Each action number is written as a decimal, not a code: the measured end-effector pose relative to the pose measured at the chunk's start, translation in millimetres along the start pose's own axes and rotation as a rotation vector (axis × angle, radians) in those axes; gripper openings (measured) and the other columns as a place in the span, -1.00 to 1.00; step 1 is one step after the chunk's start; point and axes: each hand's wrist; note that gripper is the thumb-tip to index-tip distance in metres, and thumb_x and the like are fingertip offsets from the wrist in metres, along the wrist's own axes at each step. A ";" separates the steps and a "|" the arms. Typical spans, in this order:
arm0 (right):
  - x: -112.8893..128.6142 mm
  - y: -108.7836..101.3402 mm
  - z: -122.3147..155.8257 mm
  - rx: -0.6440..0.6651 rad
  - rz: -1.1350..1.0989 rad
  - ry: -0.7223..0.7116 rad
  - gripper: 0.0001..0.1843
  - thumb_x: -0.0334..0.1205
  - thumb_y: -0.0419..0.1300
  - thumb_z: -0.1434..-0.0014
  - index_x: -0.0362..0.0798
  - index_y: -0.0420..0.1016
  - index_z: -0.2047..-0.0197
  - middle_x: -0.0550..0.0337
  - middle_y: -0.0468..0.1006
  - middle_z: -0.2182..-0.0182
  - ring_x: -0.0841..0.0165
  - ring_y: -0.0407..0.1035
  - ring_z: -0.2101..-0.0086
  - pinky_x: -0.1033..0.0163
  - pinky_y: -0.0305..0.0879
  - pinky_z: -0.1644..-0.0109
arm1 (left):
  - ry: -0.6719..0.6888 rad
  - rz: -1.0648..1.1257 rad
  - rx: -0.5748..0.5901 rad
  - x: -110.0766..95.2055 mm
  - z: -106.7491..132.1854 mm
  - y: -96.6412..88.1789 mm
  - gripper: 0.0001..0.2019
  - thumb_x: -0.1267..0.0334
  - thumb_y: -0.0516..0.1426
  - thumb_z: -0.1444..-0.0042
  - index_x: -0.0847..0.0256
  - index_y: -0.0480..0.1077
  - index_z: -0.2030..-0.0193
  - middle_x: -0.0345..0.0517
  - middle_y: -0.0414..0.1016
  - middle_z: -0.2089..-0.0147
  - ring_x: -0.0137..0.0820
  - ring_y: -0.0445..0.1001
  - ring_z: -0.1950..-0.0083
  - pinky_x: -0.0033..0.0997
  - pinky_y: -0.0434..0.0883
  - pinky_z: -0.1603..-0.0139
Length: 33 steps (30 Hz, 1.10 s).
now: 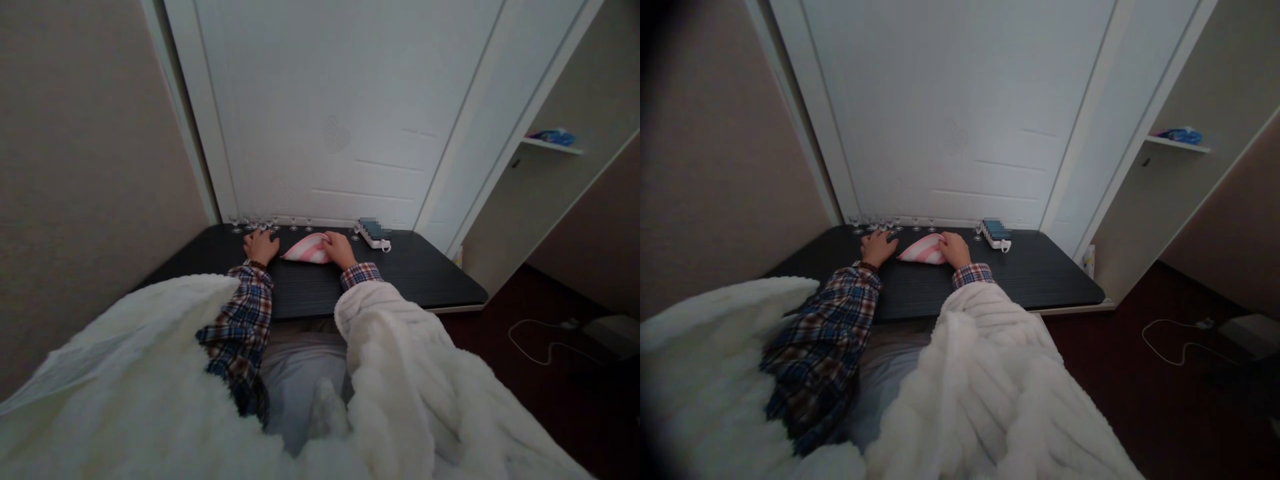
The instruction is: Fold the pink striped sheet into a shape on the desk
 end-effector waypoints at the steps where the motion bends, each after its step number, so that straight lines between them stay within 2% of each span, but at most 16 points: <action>1: -0.2 0.0 0.2 -0.002 -0.005 -0.002 -0.71 -0.22 -0.04 -0.24 -0.05 0.50 0.18 0.12 0.57 0.19 0.31 0.37 0.17 0.25 0.23 0.09 | 0.022 -0.018 0.019 0.8 -0.5 -0.5 -0.41 0.00 -0.05 -0.21 0.12 0.25 -0.36 0.02 0.09 -0.44 0.07 0.05 -0.37 0.09 0.17 -0.32; 5: -1.4 0.3 0.7 -0.020 -0.009 -0.013 -0.72 -0.21 -0.04 -0.24 -0.05 0.49 0.21 0.11 0.57 0.20 0.31 0.37 0.18 0.25 0.22 0.10 | 0.079 -0.066 0.065 3.3 -1.1 -1.0 -0.43 0.01 -0.05 -0.23 0.03 0.23 -0.37 0.07 0.12 -0.42 0.07 0.03 -0.39 0.11 0.15 -0.31; 10: -1.0 -0.1 1.3 -0.010 -0.024 -0.010 -0.72 -0.22 -0.04 -0.23 -0.04 0.49 0.21 0.12 0.57 0.20 0.32 0.37 0.18 0.26 0.23 0.11 | 0.078 -0.093 0.023 5.0 -1.2 2.5 -0.47 0.02 -0.05 -0.24 0.05 0.30 -0.32 0.09 0.19 -0.37 0.04 0.10 -0.35 0.05 0.19 -0.27; 14: -0.8 0.2 0.8 -0.006 -0.026 -0.007 -0.72 -0.24 -0.04 -0.22 -0.04 0.50 0.20 0.12 0.58 0.20 0.32 0.38 0.19 0.26 0.23 0.10 | 0.113 -0.156 0.070 3.1 0.1 2.8 -0.48 0.04 -0.08 -0.26 0.05 0.28 -0.32 0.04 0.17 -0.41 0.05 0.09 -0.37 0.10 0.16 -0.27; 17: -1.8 1.2 0.2 -0.012 -0.017 -0.012 -0.71 -0.24 -0.04 -0.22 -0.04 0.50 0.20 0.12 0.58 0.20 0.31 0.38 0.18 0.26 0.23 0.09 | 0.122 -0.188 0.097 0.2 3.3 -0.2 -0.49 0.06 -0.11 -0.28 0.10 0.32 -0.29 0.05 0.22 -0.38 0.07 0.12 -0.35 0.13 0.17 -0.25; 24: -5.0 1.0 -2.3 -0.014 -0.003 -0.011 -0.71 -0.24 -0.04 -0.23 -0.04 0.50 0.18 0.11 0.58 0.19 0.30 0.39 0.17 0.25 0.24 0.10 | 0.115 -0.222 0.057 -11.3 16.2 -12.2 -0.54 0.15 -0.07 -0.26 0.13 0.40 -0.22 0.11 0.33 -0.29 0.05 0.22 -0.29 0.11 0.26 -0.20; 27: -6.2 -0.2 -3.9 -0.008 -0.005 -0.011 -0.71 -0.23 -0.04 -0.23 -0.04 0.50 0.17 0.10 0.58 0.17 0.30 0.40 0.15 0.25 0.24 0.08 | 0.129 -0.261 0.090 -16.5 19.8 -17.5 -0.55 0.21 -0.03 -0.22 0.14 0.42 -0.20 0.13 0.36 -0.26 0.07 0.25 -0.27 0.14 0.29 -0.17; 29: -6.7 -0.7 -4.5 -0.010 -0.006 -0.014 -0.71 -0.22 -0.04 -0.23 -0.04 0.50 0.18 0.10 0.58 0.17 0.29 0.40 0.14 0.24 0.24 0.07 | 0.114 -0.253 0.094 -17.9 19.6 -19.9 -0.56 0.25 -0.01 -0.19 0.15 0.46 -0.16 0.15 0.40 -0.22 0.06 0.30 -0.24 0.10 0.32 -0.15; 33: -6.2 -0.6 -4.0 -0.015 -0.005 -0.010 -0.71 -0.23 -0.04 -0.23 -0.04 0.50 0.19 0.09 0.58 0.18 0.29 0.40 0.14 0.24 0.25 0.06 | 0.083 -0.159 0.019 -14.6 11.4 -17.7 -0.60 0.25 0.00 -0.18 0.26 0.49 -0.08 0.20 0.46 -0.13 -0.02 0.38 -0.17 -0.09 0.38 -0.11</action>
Point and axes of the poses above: each hand's wrist, its own z-axis away from the middle knuckle, its own y-axis out of the palm, x = y × z
